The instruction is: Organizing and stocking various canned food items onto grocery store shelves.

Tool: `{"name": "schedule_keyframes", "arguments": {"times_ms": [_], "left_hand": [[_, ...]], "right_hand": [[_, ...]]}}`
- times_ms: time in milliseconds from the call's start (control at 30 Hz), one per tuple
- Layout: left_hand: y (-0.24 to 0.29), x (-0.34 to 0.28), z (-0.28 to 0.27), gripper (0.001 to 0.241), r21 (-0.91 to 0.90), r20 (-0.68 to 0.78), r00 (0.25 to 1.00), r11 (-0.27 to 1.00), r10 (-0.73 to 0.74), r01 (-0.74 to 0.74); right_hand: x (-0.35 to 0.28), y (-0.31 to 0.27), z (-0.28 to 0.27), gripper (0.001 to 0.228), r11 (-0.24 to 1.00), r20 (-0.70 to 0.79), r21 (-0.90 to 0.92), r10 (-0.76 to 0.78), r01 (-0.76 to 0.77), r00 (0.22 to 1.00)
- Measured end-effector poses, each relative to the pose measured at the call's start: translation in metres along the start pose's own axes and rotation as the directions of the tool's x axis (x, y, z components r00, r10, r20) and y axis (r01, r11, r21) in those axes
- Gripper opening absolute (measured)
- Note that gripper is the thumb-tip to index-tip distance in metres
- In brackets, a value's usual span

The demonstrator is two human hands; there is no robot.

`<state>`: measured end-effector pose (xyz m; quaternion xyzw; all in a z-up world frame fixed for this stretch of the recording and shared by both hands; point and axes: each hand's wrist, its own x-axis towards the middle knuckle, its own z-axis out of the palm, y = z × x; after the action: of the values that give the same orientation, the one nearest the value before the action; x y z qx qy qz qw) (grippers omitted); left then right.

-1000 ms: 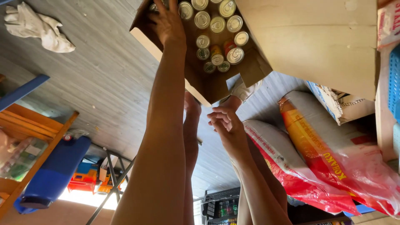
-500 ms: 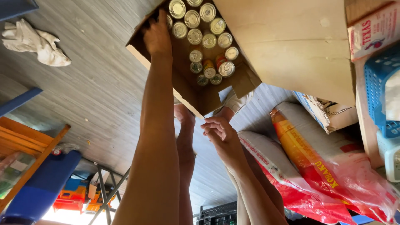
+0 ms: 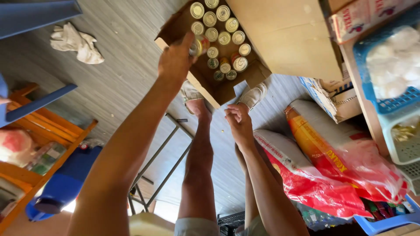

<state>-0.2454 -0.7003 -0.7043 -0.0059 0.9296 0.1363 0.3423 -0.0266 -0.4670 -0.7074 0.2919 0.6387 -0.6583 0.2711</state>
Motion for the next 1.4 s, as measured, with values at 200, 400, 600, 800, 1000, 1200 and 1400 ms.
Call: {"name": "schedule_keyframes", "arguments": {"times_ms": [200,400,600,800,1000,1200,1400], "left_hand": [[0.025,-0.155,-0.082,0.07,-0.592,-0.085,0.974,0.775,0.211,-0.22],[0.074,-0.294,-0.153,0.072,-0.877,0.318,0.886,0.46,0.338,0.14],[0.126,-0.422,-0.213,0.07,-0.951,0.014,0.921,0.289,0.388,-0.108],[0.184,-0.513,-0.227,0.063,-0.882,-0.309,0.943,0.334,0.125,-0.333],[0.219,-0.556,-0.246,0.067,-0.892,-0.45,0.874,-0.048,0.181,-0.45],[0.238,-0.576,-0.301,0.057,-0.881,-0.474,0.828,-0.166,0.302,-0.443],[0.261,-0.597,-0.364,0.053,-0.851,-0.498,0.721,-0.113,0.482,-0.512]], "right_hand": [[-0.069,-0.105,-0.004,0.051,0.954,0.009,0.16,-0.257,0.252,0.966],[-0.193,-0.215,-0.001,0.055,0.897,0.182,0.303,-0.387,0.323,0.904],[-0.303,-0.267,0.009,0.036,0.863,0.026,0.4,-0.347,0.308,0.937],[-0.385,-0.33,0.027,0.033,0.708,-0.193,0.579,-0.362,0.404,0.912],[-0.442,-0.372,0.019,0.033,0.584,-0.299,0.643,-0.403,0.495,0.865],[-0.474,-0.403,-0.02,0.036,0.406,-0.329,0.689,-0.563,0.6,0.758],[-0.528,-0.451,-0.043,0.05,0.291,-0.28,0.697,-0.731,0.655,0.623]]}}
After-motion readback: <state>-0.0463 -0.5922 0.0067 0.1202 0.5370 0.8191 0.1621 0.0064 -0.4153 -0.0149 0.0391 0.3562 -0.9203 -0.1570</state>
